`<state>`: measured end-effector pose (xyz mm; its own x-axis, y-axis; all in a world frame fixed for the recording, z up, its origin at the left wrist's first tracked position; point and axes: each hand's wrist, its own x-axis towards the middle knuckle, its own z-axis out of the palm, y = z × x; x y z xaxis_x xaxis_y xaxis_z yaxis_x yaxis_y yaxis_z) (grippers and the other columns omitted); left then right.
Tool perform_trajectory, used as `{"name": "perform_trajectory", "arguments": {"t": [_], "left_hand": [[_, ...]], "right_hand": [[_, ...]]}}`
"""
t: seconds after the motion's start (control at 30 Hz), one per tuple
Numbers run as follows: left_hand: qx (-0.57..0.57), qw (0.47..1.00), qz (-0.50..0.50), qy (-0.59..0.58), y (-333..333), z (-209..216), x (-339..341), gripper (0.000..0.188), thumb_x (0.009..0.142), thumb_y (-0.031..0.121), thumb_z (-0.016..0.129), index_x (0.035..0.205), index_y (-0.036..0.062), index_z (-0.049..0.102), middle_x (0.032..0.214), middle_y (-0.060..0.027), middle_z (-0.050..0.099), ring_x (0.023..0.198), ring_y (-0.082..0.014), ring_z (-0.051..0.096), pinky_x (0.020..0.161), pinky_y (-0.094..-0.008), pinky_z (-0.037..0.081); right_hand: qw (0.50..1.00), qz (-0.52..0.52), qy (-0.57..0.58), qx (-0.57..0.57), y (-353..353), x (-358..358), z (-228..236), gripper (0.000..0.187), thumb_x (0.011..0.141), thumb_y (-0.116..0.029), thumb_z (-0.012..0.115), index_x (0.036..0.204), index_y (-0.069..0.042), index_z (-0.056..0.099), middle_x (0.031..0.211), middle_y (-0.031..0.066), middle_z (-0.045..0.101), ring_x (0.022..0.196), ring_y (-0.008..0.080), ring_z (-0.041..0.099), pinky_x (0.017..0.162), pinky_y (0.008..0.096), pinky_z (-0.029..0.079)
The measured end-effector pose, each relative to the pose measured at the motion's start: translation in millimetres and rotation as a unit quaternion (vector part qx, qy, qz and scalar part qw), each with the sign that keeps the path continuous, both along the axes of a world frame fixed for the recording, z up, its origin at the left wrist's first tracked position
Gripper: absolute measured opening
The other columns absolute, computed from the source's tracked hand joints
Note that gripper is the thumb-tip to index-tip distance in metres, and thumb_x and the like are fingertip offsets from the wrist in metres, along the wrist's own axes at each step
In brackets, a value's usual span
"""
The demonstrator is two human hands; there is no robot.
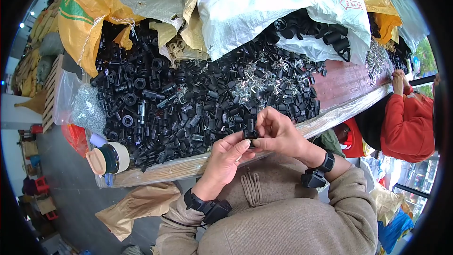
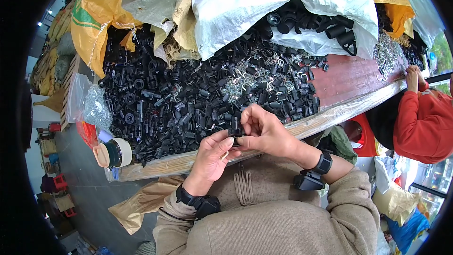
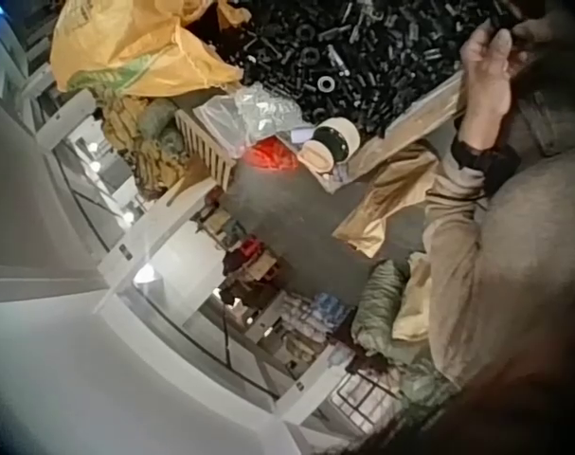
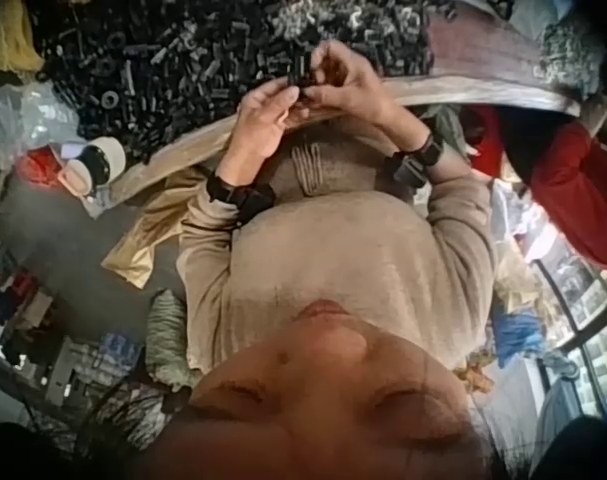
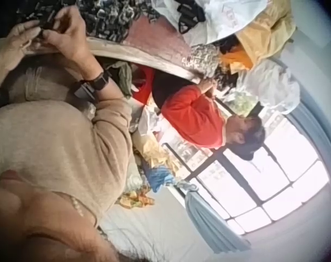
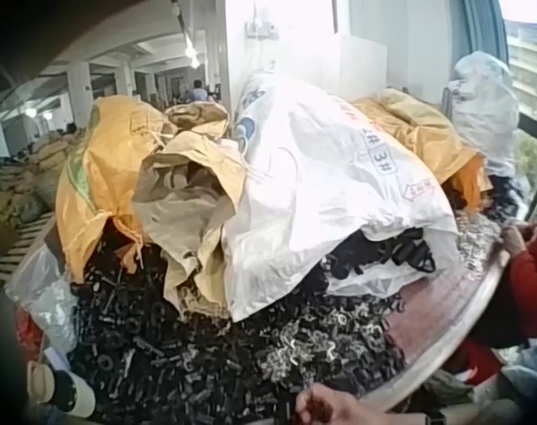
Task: The person picks up a black plastic component and a small metal clip from a pile, then inserts the clip into the component by hand. They repeat this process, assembling each part one at a time before placing them back onto the table.
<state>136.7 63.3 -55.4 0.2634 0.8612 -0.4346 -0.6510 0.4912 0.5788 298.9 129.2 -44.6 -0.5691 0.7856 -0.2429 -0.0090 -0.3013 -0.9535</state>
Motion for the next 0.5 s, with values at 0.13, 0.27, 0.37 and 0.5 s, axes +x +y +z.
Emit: {"name": "perform_trajectory", "arguments": {"t": [0.13,0.27,0.37,0.5], "left_hand": [[0.005,0.999,0.029,-0.018,5,0,-6,0.024,0.082,0.016,0.052,0.101,0.0001,0.052,0.093,-0.0107,0.058,0.084,-0.0176,0.059,0.069,-0.0244,0.049],[0.007,0.994,0.096,-0.052,6,4,-7,0.025,0.084,0.018,0.049,0.102,-0.0006,0.05,0.098,-0.0123,0.056,0.091,-0.02,0.056,0.076,-0.0279,0.048],[0.016,0.99,0.119,-0.075,3,4,-3,0.026,0.085,0.019,0.047,0.102,-0.001,0.049,0.1,-0.0128,0.055,0.095,-0.0216,0.054,0.081,-0.0303,0.046],[0.035,0.987,0.146,-0.058,-2,3,5,0.027,0.086,0.02,0.046,0.102,-0.0007,0.048,0.099,-0.0118,0.056,0.097,-0.0226,0.053,0.084,-0.0328,0.044]], "right_hand": [[0.999,-0.019,-0.026,0.023,-2,-1,0,0.017,0.067,-0.006,0.066,0.074,-0.004,0.051,0.068,0.006,0.049,0.057,0.0138,0.049,0.051,0.0254,0.039],[0.89,0.069,-0.071,0.445,-11,-10,13,0.018,0.067,-0.008,0.067,0.077,-0.003,0.053,0.069,0.0066,0.049,0.058,0.0166,0.05,0.051,0.0268,0.04],[0.82,0.066,-0.081,0.562,-19,-27,11,0.021,0.066,-0.01,0.066,0.082,-0.003,0.055,0.069,0.0063,0.049,0.059,0.0214,0.051,0.054,0.0305,0.043],[0.847,0.052,-0.119,0.516,-29,-35,5,0.022,0.066,-0.01,0.064,0.085,-0.004,0.057,0.07,0.0067,0.05,0.061,0.023,0.052,0.055,0.0318,0.044]]}}
